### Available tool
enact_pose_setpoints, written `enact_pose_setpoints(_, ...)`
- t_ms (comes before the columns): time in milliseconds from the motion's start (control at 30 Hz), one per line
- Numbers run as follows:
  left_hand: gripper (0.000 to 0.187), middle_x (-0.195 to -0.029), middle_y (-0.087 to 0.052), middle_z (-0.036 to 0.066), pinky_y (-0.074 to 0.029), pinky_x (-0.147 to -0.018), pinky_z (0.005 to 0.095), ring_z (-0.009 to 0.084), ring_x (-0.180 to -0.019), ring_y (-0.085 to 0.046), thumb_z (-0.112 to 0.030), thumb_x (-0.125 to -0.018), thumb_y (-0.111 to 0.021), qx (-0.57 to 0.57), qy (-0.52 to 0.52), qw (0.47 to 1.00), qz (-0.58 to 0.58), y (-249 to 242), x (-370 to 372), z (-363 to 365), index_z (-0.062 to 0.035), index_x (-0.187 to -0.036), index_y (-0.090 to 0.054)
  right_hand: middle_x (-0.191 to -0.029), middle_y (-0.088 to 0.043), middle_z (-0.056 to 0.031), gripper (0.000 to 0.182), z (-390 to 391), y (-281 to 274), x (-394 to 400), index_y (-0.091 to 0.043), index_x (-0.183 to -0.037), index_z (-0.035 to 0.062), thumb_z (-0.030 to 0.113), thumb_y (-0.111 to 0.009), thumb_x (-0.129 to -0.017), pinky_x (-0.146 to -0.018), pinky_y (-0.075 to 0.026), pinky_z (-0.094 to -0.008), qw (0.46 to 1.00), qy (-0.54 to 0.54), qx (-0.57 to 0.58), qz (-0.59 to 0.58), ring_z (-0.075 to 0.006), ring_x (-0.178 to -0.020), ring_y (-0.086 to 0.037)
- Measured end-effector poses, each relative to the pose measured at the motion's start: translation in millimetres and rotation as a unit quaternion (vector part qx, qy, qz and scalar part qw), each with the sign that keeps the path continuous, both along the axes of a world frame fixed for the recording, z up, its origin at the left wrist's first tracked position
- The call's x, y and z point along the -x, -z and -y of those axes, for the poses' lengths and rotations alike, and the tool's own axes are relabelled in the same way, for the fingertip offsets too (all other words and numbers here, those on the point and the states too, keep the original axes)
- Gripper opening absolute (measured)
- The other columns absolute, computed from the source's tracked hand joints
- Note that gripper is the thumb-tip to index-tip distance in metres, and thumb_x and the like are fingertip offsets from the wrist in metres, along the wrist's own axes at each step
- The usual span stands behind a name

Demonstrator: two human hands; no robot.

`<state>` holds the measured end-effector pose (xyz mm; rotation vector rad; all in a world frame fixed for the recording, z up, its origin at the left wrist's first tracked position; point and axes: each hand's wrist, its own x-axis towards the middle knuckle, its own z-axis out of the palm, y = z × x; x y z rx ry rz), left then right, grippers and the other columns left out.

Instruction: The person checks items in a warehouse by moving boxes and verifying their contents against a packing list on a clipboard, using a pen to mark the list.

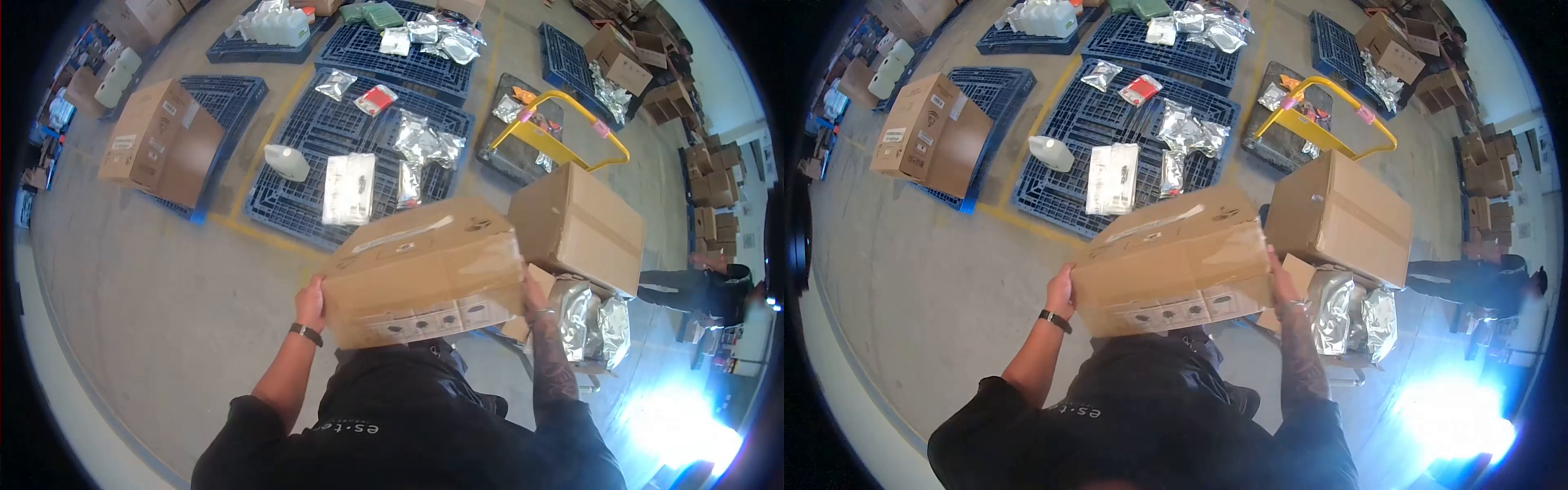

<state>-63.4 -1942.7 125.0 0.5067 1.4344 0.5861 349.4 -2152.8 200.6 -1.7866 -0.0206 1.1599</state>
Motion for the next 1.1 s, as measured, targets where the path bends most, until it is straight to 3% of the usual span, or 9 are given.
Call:
enact_pose_setpoints(300, 0.043, -0.091, -0.065, 0.014, -0.053, -0.070, 0.0360, 0.0234, -0.078, -0.065, -0.029, -0.081, -0.066, 0.040, -0.053, 0.997, -0.032, 42.3, 2.0, 10.0, 0.0109, -0.097, -0.059, -0.110, -0.065, -0.0098, 0.061, -25.6, 93.4, -6.3, -0.064, -0.115, 0.0058, 0.060, -0.055, -0.087, -0.079, -0.053, -0.0382, 0.987, 0.027, 0.040, -0.150, -0.0228, -0.095, -0.065)
enact_pose_setpoints(500, 0.049, -0.106, -0.062, 0.022, -0.052, -0.081, 0.0339, 0.0261, -0.095, -0.064, -0.029, -0.083, -0.066, 0.058, -0.013, 0.997, -0.057, 81.5, -36.4, -27.7, 0.0117, -0.108, -0.056, -0.119, -0.061, -0.0131, 0.071, -73.2, 114.6, -54.7, -0.051, -0.131, 0.0064, 0.061, -0.054, -0.086, -0.075, -0.053, -0.0431, 0.981, 0.011, -0.011, -0.193, -0.0248, -0.099, -0.064)
enact_pose_setpoints(600, 0.065, -0.129, -0.053, 0.023, -0.041, -0.101, 0.0426, 0.0291, -0.122, -0.051, -0.037, -0.082, -0.065, -0.254, 0.083, 0.908, -0.323, 80.0, -80.9, -25.3, 0.0058, -0.128, -0.048, -0.140, -0.042, -0.0199, 0.090, -101.2, 112.5, -44.5, -0.029, -0.144, 0.0034, 0.063, -0.055, -0.083, -0.103, -0.039, -0.0476, 0.991, 0.048, 0.127, -0.011, -0.0346, -0.130, -0.041)
enact_pose_setpoints(667, 0.079, -0.151, -0.032, 0.014, -0.021, -0.111, 0.0568, 0.0280, -0.139, -0.030, -0.044, -0.083, -0.061, -0.282, 0.638, 0.610, -0.375, 60.6, -102.7, -19.7, -0.0068, -0.145, -0.030, -0.136, -0.046, -0.0245, 0.087, -91.5, 192.4, -33.5, -0.031, -0.143, 0.0008, 0.058, -0.057, -0.084, -0.103, -0.039, -0.0418, 0.927, -0.144, 0.189, 0.290, -0.0339, -0.127, -0.045)
enact_pose_setpoints(767, 0.086, -0.156, -0.021, 0.003, -0.014, -0.107, 0.0686, 0.0287, -0.140, -0.027, -0.050, -0.083, -0.057, -0.266, 0.657, 0.557, -0.433, 84.2, -120.0, -20.9, -0.0135, -0.150, -0.018, -0.133, -0.049, -0.0258, 0.078, -101.5, 102.9, 33.8, -0.040, -0.137, -0.0006, 0.051, -0.062, -0.083, -0.105, -0.037, -0.0389, 0.932, -0.283, 0.119, 0.194, -0.0381, -0.125, -0.046)
enact_pose_setpoints(833, 0.093, -0.158, -0.013, 0.004, -0.014, -0.107, 0.0690, 0.0316, -0.139, -0.030, -0.052, -0.082, -0.058, -0.224, 0.696, 0.538, -0.420, 62.8, -136.5, -36.5, -0.0128, -0.151, -0.010, -0.128, -0.053, -0.0241, 0.071, -71.4, 142.5, 64.0, -0.043, -0.135, 0.0004, 0.045, -0.065, -0.083, -0.102, -0.040, -0.0390, 0.903, -0.353, 0.082, 0.229, -0.0374, -0.121, -0.050)
enact_pose_setpoints(933, 0.097, -0.158, -0.012, 0.006, -0.014, -0.107, 0.0701, 0.0324, -0.137, -0.033, -0.050, -0.079, -0.059, -0.157, 0.765, 0.483, -0.397, 49.5, -142.7, -54.1, -0.0116, -0.151, -0.008, -0.104, -0.064, -0.0182, 0.047, -29.8, 142.6, 90.1, -0.060, -0.110, 0.0041, 0.043, -0.065, -0.083, -0.080, -0.048, -0.0404, 0.865, -0.434, -0.001, 0.254, -0.0284, -0.090, -0.063)
enact_pose_setpoints(1033, 0.098, -0.158, -0.014, 0.007, -0.014, -0.105, 0.0716, 0.0322, -0.138, -0.033, -0.049, -0.078, -0.059, -0.158, 0.797, 0.485, -0.324, 124.8, -128.0, -37.4, -0.0087, -0.151, -0.007, -0.073, -0.064, -0.0121, 0.032, 8.0, 99.4, 107.3, -0.063, -0.079, 0.0055, 0.037, -0.066, -0.084, -0.062, -0.046, -0.0415, 0.870, -0.411, 0.042, 0.270, -0.0255, -0.065, -0.060)
enact_pose_setpoints(1100, 0.102, -0.151, -0.029, 0.016, -0.030, -0.110, 0.0506, 0.0360, -0.130, -0.043, -0.050, -0.077, -0.063, -0.187, 0.799, 0.449, -0.354, 75.4, -129.3, -16.8, -0.0060, -0.150, -0.008, -0.069, -0.063, -0.0098, 0.029, 36.2, 110.5, 103.9, -0.062, -0.077, 0.0053, 0.033, -0.067, -0.084, -0.060, -0.048, -0.0372, 0.846, -0.432, 0.113, 0.291, -0.0225, -0.062, -0.061)
